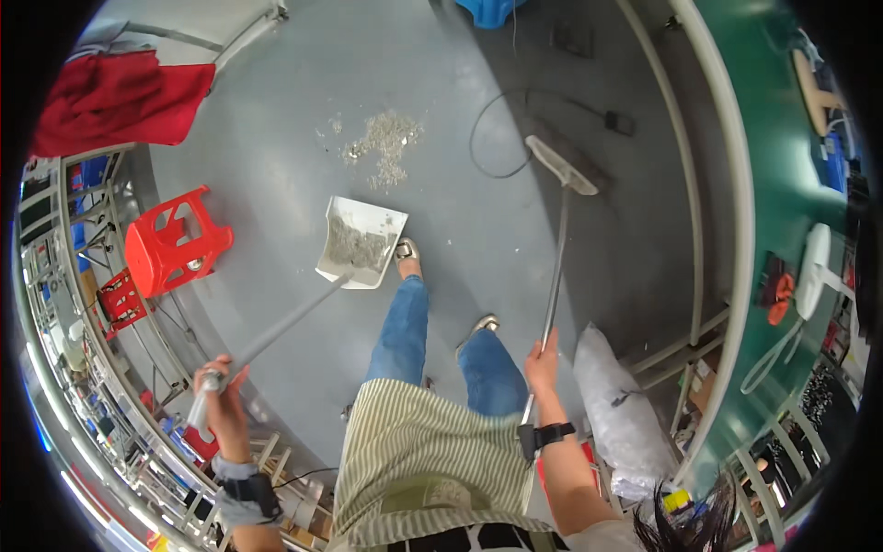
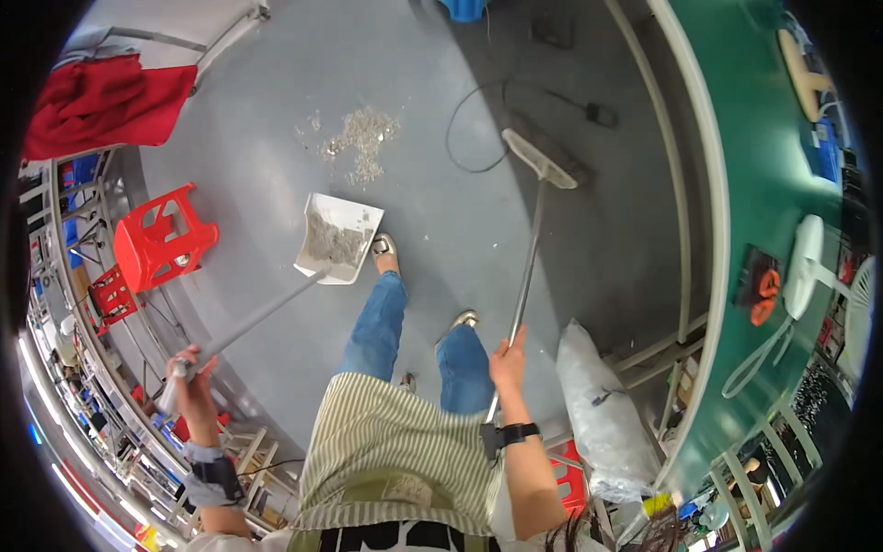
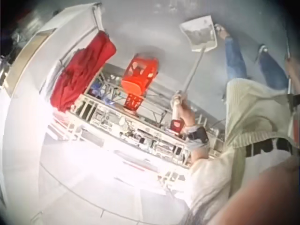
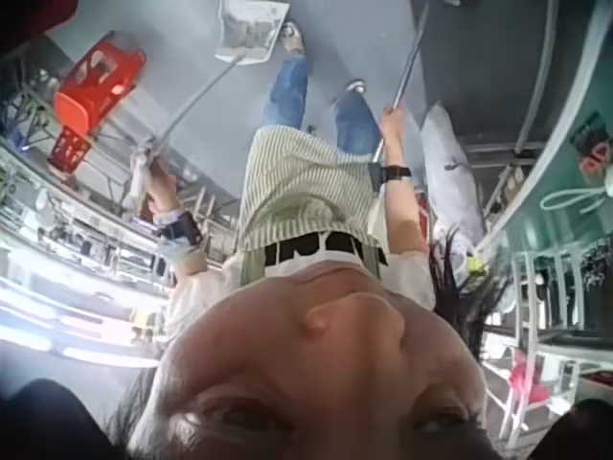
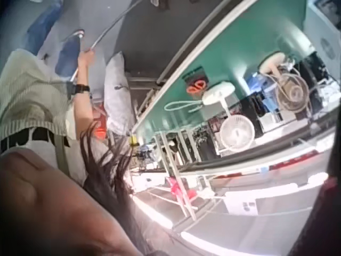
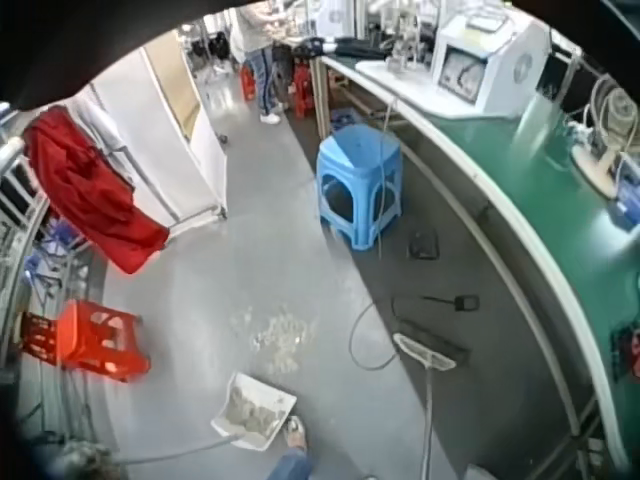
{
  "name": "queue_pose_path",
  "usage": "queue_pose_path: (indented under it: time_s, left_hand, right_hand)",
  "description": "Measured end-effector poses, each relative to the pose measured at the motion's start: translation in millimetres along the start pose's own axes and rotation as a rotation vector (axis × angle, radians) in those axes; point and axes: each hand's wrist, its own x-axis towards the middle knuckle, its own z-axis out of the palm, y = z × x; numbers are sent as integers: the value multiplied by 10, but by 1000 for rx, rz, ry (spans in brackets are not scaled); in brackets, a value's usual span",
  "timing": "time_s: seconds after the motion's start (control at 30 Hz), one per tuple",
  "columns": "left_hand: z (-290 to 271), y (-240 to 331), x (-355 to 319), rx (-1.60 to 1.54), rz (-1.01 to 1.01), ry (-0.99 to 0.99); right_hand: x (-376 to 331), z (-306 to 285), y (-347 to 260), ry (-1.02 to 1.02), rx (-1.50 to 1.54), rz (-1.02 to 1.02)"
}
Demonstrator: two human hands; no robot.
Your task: Sweep the floor and collect trash using a broom and dustpan in a production environment.
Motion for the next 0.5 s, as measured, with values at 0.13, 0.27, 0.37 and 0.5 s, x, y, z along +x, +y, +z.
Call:
queue_pose_path:
  time_s: [0.13, 0.27, 0.37, 0.5]
  left_hand:
    - [-18, -204, -111, -41, -12, 4]
    - [71, -452, -138, -150, -65, 162]
    - [-81, -467, -74, -156, -59, 162]
    - [-48, -531, 181, -148, -59, 111]
  right_hand:
    - [151, -814, 575, -226, -290, -201]
    - [102, -1440, 492, -493, 100, 186]
    - [-168, -1388, 299, -441, 337, 378]
    - [366, -597, -178, -392, 639, 612]
